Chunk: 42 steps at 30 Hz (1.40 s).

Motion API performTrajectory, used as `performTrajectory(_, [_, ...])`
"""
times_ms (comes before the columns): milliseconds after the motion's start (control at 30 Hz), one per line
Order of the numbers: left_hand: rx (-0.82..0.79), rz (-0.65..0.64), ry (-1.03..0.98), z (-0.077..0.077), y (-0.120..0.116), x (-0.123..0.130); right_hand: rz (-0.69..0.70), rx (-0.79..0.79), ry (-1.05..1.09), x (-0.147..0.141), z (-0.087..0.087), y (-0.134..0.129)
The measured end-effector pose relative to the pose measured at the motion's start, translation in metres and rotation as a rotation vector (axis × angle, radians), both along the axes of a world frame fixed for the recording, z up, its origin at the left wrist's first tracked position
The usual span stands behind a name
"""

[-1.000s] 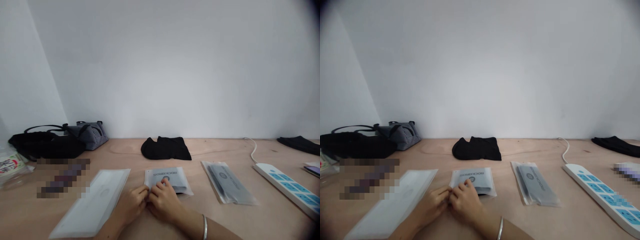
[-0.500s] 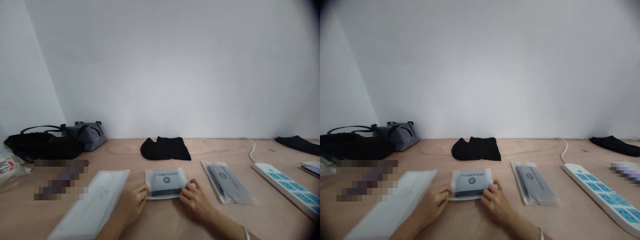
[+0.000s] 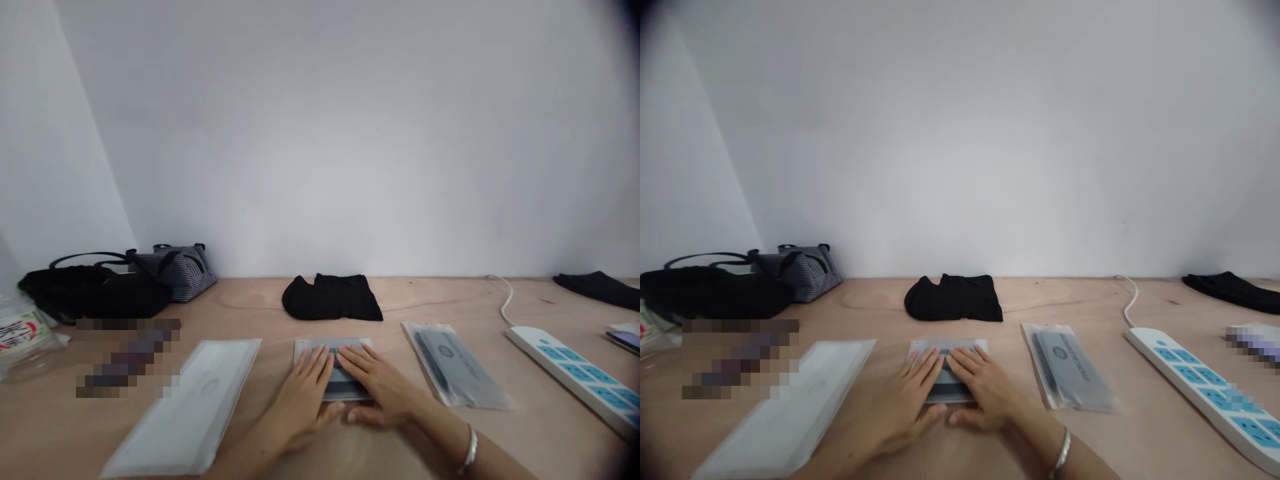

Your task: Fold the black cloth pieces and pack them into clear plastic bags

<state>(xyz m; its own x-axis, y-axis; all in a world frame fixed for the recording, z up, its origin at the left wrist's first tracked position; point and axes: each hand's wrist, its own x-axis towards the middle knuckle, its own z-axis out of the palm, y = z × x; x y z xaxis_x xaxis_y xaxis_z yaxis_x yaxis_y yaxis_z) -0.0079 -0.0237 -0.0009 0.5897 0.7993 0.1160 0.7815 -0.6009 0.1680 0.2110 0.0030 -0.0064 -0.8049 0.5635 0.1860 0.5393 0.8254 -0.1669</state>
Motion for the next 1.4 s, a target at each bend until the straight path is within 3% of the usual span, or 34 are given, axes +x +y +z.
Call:
performTrajectory(133, [-0.046, 0.094, -0.008, -0.019, 0.013, 0.006, 0.005, -0.113, -0.033, -0.010, -0.011, 0.013])
performTrajectory(467, [-0.054, 0.051, -0.171, -0.042, 0.022, -0.006, -0.039, -0.116, -0.032, -0.013, -0.018, 0.013])
performTrajectory(567, [0.003, 0.161, -0.317, -0.045, 0.025, -0.008, -0.097, -0.010, -0.018, -0.019, -0.023, 0.011])
performTrajectory(733, [0.045, 0.471, -0.666, -0.049, 0.035, -0.014, -0.222, 0.170, -0.067, -0.030, -0.032, 0.005])
performTrajectory(867, [0.031, 0.535, -0.703, -0.051, 0.040, -0.019, -0.335, 0.229, -0.061, -0.028, -0.034, 0.005])
performTrajectory(967, [0.023, 0.519, -0.679, -0.050, 0.040, -0.018, -0.522, 0.324, -0.020, -0.016, -0.033, 0.012])
performTrajectory(1200, [0.001, 0.539, -0.544, -0.051, 0.039, -0.015, -1.210, 0.411, -0.010, 0.033, -0.026, 0.028])
performTrajectory(1300, [-0.009, 0.542, -0.477, -0.051, 0.039, -0.014, -1.451, 0.194, -0.062, 0.051, -0.034, 0.034])
performTrajectory(1400, [-0.018, 0.530, -0.404, -0.050, 0.038, -0.013, -1.589, -0.029, -0.105, 0.059, -0.043, 0.039])
